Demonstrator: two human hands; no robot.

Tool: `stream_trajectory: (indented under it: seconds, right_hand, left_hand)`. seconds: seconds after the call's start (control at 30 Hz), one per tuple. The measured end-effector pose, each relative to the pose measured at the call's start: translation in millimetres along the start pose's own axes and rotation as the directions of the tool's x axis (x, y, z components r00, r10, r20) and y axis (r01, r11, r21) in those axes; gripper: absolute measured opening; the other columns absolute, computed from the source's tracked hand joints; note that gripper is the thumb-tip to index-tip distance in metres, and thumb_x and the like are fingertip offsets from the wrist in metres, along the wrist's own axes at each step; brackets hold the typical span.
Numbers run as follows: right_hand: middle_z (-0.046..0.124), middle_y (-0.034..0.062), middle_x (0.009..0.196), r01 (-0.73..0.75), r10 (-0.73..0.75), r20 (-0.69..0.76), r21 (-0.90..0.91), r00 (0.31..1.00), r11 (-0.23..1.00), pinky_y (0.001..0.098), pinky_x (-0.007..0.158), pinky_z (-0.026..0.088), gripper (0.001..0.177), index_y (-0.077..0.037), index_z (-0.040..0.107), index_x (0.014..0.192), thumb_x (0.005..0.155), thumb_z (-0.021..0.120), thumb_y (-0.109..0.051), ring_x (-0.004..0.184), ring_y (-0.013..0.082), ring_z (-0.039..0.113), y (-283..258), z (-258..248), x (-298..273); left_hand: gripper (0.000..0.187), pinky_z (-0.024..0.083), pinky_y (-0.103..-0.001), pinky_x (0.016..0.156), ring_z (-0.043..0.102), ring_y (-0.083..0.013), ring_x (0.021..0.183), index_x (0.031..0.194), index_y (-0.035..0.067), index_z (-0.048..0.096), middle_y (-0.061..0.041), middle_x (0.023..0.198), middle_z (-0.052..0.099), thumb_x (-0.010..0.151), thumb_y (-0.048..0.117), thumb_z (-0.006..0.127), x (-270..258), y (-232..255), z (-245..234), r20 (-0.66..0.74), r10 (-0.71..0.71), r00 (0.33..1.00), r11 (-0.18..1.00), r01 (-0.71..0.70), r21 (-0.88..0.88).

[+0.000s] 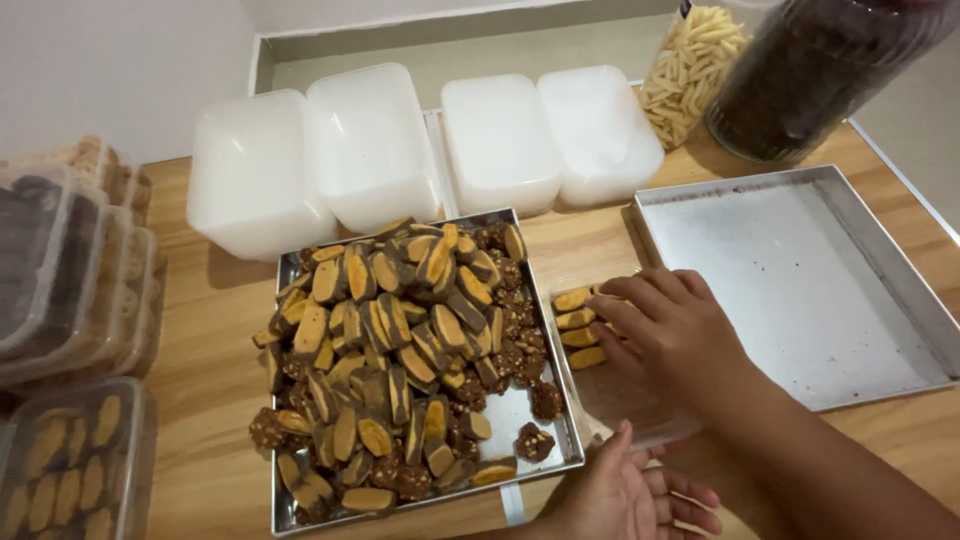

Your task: Arranging chocolate-striped cookies into neat rows within a clear plastic container from a metal tray.

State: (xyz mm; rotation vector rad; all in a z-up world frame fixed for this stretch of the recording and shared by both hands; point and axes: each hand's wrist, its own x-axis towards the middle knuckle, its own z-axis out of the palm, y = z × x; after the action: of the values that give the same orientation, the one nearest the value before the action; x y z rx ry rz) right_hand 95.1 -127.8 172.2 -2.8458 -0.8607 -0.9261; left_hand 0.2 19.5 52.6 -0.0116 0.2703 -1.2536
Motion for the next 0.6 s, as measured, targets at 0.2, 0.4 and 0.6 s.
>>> stream_trajectory:
  seconds: [0.2, 0.4, 0.6]
  right_hand:
    - [0.073, 0.0089, 0.109, -0.014, 0.007, 0.025, 0.277, 1.000, 0.961, 0.0395, 0.078, 0.051, 0.026, -0.011, 0.073, 0.112, 0.087, 0.079, -0.014, 0.097, 0.0260, 0.067, 8, -3, 41]
    - [0.071, 0.0108, 0.125, -0.095, 0.025, 0.168, 0.423, 0.985, 0.901, 0.0461, 0.092, 0.053, 0.029, -0.012, 0.071, 0.118, 0.090, 0.076, -0.017, 0.114, 0.0311, 0.066, 33, 29, 91]
    - [0.063, 0.0028, 0.136, -0.469, 0.138, 0.727, 0.275, 0.672, 0.839, 0.0449, 0.096, 0.047, 0.044, -0.022, 0.060, 0.132, 0.089, 0.063, -0.020, 0.127, 0.0235, 0.054, 29, 32, 131]
  left_hand:
    - [0.071, 0.053, -0.055, 0.092, 0.068, -0.0497, 0.108, 0.165, 0.003, 0.036, -0.037, 0.115, 0.064, 0.124, 0.061, 0.033, 0, 2, -4, 0.068, -0.003, 0.998, 1.000, 0.004, -0.023]
    - [0.071, 0.055, -0.053, 0.084, 0.070, -0.0500, 0.097, 0.161, -0.002, 0.036, -0.038, 0.108, 0.066, 0.122, 0.057, 0.034, 1, 2, 6, -0.017, 0.007, 1.000, 1.000, -0.007, -0.009]
    - [0.070, 0.053, -0.057, 0.085, 0.068, -0.0565, 0.099, 0.162, -0.002, 0.031, -0.043, 0.109, 0.063, 0.123, 0.056, 0.038, 3, 3, 1, -0.007, -0.010, 1.000, 0.995, 0.009, -0.095]
